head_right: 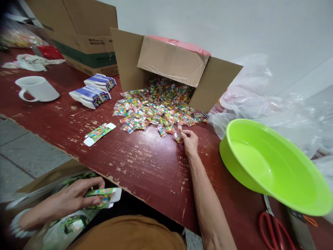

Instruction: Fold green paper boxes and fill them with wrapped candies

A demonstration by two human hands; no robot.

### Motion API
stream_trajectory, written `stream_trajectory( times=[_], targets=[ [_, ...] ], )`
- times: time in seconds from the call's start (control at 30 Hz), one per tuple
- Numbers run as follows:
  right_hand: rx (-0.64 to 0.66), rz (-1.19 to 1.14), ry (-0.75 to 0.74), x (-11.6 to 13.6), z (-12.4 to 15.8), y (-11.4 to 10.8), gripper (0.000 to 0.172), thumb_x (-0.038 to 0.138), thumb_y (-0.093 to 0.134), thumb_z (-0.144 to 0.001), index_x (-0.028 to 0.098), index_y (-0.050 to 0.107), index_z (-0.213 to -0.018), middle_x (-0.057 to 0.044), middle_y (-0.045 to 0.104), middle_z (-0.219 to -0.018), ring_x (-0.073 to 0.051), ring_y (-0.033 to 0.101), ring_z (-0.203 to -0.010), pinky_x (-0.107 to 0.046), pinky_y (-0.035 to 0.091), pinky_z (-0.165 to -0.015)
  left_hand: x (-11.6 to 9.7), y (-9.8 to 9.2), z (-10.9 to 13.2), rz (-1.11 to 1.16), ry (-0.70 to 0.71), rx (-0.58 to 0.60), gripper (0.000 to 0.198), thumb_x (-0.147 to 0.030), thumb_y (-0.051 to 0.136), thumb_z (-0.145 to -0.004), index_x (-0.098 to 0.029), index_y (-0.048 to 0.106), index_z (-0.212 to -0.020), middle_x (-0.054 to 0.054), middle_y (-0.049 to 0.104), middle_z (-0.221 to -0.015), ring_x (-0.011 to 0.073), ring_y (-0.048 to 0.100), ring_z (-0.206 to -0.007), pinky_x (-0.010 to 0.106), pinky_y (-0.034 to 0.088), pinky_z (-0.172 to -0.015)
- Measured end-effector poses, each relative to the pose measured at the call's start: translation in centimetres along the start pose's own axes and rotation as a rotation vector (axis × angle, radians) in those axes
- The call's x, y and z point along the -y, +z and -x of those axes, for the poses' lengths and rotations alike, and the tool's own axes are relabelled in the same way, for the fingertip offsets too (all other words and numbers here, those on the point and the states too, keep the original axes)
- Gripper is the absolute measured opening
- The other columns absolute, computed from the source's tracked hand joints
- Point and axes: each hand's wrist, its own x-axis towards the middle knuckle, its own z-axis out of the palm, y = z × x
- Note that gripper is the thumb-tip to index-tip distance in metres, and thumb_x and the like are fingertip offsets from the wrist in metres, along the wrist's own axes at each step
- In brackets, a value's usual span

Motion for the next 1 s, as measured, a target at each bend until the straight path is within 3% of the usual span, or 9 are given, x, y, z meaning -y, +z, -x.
stream_trajectory(
  times=[0.07, 0.13, 0.27, 0.37, 0.5, 0.67, 0.8, 1.0],
  targets=[
    [-0.012, -0.034, -0.040, 1.6, 1.4, -0.5, 0.035, 0.047, 0.073, -0.066, 0.016, 0.068, -0.081, -0.003, 0.070, -0.076, -0.016, 0.062, -0.069, -0.029, 0.051, -0.066, -0.9, 0.0, 0.1, 0.162, -0.041, 0.055, 0.029, -0.048, 0.071, -0.077, -0.022, 0.064, -0.088, 0.001, 0.067, -0.086, 0.0198, 0.061, -0.080, 0.026, 0.049, -0.072],
    [0.056, -0.079, -0.075, 3.6, 3.8, -0.7, 0.031, 0.045, 0.071, -0.070, 0.017, 0.068, -0.082, -0.001, 0.068, -0.076, -0.014, 0.060, -0.068, -0.027, 0.050, -0.067, -2.2, 0.3, 0.1, 0.403, -0.060, 0.094, 0.031, -0.049, 0.066, -0.083, -0.022, 0.056, -0.091, 0.000, 0.063, -0.086, 0.0183, 0.061, -0.079, 0.027, 0.049, -0.072],
    [0.627, -0.121, -0.170, 7.5, 9.9, 0.1, 0.015, 0.032, 0.063, -0.084, 0.018, 0.068, -0.090, -0.001, 0.067, -0.075, -0.014, 0.059, -0.064, -0.027, 0.050, -0.063, -4.8, 1.8, -0.6, 0.735, -0.033, 0.132, 0.037, -0.043, 0.072, -0.081, -0.021, 0.055, -0.106, 0.003, 0.064, -0.095, 0.0168, 0.064, -0.077, 0.028, 0.050, -0.070],
    [0.868, 0.037, -0.440, 9.1, 13.2, 1.2, 0.014, 0.018, 0.052, -0.091, 0.019, 0.067, -0.090, -0.002, 0.068, -0.079, -0.014, 0.061, -0.069, -0.027, 0.050, -0.066, -6.2, 2.8, -1.3, 0.715, 0.005, 0.152, 0.044, -0.037, 0.075, -0.078, -0.019, 0.060, -0.115, 0.004, 0.065, -0.096, 0.0142, 0.062, -0.073, 0.022, 0.047, -0.063],
    [0.861, 0.418, -0.843, 9.8, 14.8, 2.0, 0.020, 0.005, 0.049, -0.089, 0.018, 0.064, -0.092, -0.006, 0.064, -0.085, -0.017, 0.058, -0.073, -0.028, 0.048, -0.066, -6.8, 3.9, -1.6, 0.710, 0.025, 0.136, 0.037, -0.036, 0.072, -0.079, -0.019, 0.062, -0.111, 0.003, 0.062, -0.092, 0.0129, 0.058, -0.070, 0.021, 0.048, -0.058],
    [0.789, 0.851, -1.108, 10.8, 16.0, 2.0, 0.013, 0.006, 0.056, -0.089, 0.018, 0.062, -0.088, -0.011, 0.062, -0.088, -0.023, 0.055, -0.077, -0.033, 0.046, -0.064, -6.2, 4.8, -1.9, 0.570, 0.066, 0.043, 0.034, -0.028, 0.067, -0.079, -0.021, 0.061, -0.112, 0.001, 0.059, -0.090, 0.0122, 0.052, -0.069, 0.021, 0.050, -0.058],
    [0.767, 0.941, -1.114, 11.3, 16.7, 2.0, 0.012, 0.006, 0.057, -0.088, 0.017, 0.061, -0.088, -0.012, 0.061, -0.089, -0.024, 0.056, -0.077, -0.035, 0.045, -0.063, -6.1, 5.0, -2.1, 0.479, 0.081, 0.012, 0.033, -0.024, 0.064, -0.080, -0.020, 0.060, -0.113, -0.001, 0.058, -0.085, 0.0104, 0.051, -0.063, 0.020, 0.048, -0.057],
    [0.921, 0.560, -0.993, 10.5, 15.9, 3.2, 0.010, 0.010, 0.059, -0.086, 0.019, 0.058, -0.092, -0.007, 0.064, -0.084, -0.020, 0.056, -0.077, -0.031, 0.046, -0.068, -6.3, 5.8, -2.3, 0.558, 0.070, 0.104, 0.028, -0.024, 0.065, -0.079, -0.018, 0.060, -0.106, -0.002, 0.060, -0.079, 0.0102, 0.053, -0.058, 0.022, 0.045, -0.055]
  ],
)
